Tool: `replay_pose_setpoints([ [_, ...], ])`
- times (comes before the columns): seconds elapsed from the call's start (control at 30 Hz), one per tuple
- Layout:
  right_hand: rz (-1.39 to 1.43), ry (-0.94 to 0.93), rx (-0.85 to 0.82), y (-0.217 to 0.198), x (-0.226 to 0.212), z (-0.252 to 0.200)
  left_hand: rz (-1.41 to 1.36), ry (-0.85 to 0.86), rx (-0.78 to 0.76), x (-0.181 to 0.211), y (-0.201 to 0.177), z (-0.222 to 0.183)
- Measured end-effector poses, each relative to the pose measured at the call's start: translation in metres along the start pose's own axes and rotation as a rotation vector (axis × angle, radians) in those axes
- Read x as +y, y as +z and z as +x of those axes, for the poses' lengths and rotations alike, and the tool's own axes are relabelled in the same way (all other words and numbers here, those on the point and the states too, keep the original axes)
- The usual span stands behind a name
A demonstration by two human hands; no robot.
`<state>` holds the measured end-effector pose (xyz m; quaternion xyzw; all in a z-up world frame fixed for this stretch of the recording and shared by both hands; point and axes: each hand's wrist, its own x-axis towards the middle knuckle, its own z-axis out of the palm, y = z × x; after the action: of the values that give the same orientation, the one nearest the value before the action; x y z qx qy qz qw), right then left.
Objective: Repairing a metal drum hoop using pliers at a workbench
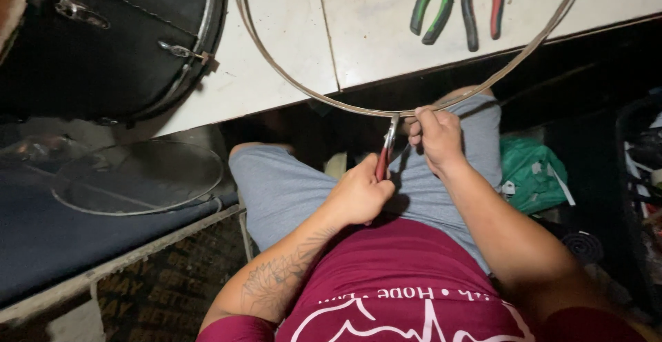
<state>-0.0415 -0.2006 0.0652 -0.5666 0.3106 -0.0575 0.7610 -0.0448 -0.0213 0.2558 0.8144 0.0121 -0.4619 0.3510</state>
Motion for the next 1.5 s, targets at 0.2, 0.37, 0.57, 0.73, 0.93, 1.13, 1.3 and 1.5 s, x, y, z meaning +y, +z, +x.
replay_pose_setpoints([
  [0.2,-0.009,-0.030,-0.008,0.001,-0.003,0.000,-0.114,0.083,-0.062,-0.020,0.005,0.019],
  [0.37,-0.035,-0.044,-0.020,-0.009,0.014,0.007,-0.141,0.100,-0.075,-0.042,-0.011,0.020],
  [0.57,0.028,-0.018,0.034,-0.010,-0.004,-0.001,-0.166,0.047,-0.077,-0.074,-0.045,0.010],
  [0.73,0.115,-0.014,0.076,-0.023,0.003,0.004,-0.208,0.018,-0.007,-0.085,-0.085,-0.009],
  [0.93,0.058,0.089,0.108,0.005,-0.008,-0.019,-0.194,0.001,0.113,-0.113,-0.102,0.014],
  [1.13,0.071,0.209,-0.146,0.065,-0.013,-0.025,-0.134,0.025,0.105,-0.089,-0.109,0.013],
  [1.3,0.189,0.196,-0.155,0.054,0.012,-0.008,-0.123,0.050,0.088,-0.086,-0.119,0.006],
  [1.5,0.197,0.215,-0.152,0.036,-0.002,-0.021,-0.173,0.077,0.016,-0.098,-0.110,0.010],
])
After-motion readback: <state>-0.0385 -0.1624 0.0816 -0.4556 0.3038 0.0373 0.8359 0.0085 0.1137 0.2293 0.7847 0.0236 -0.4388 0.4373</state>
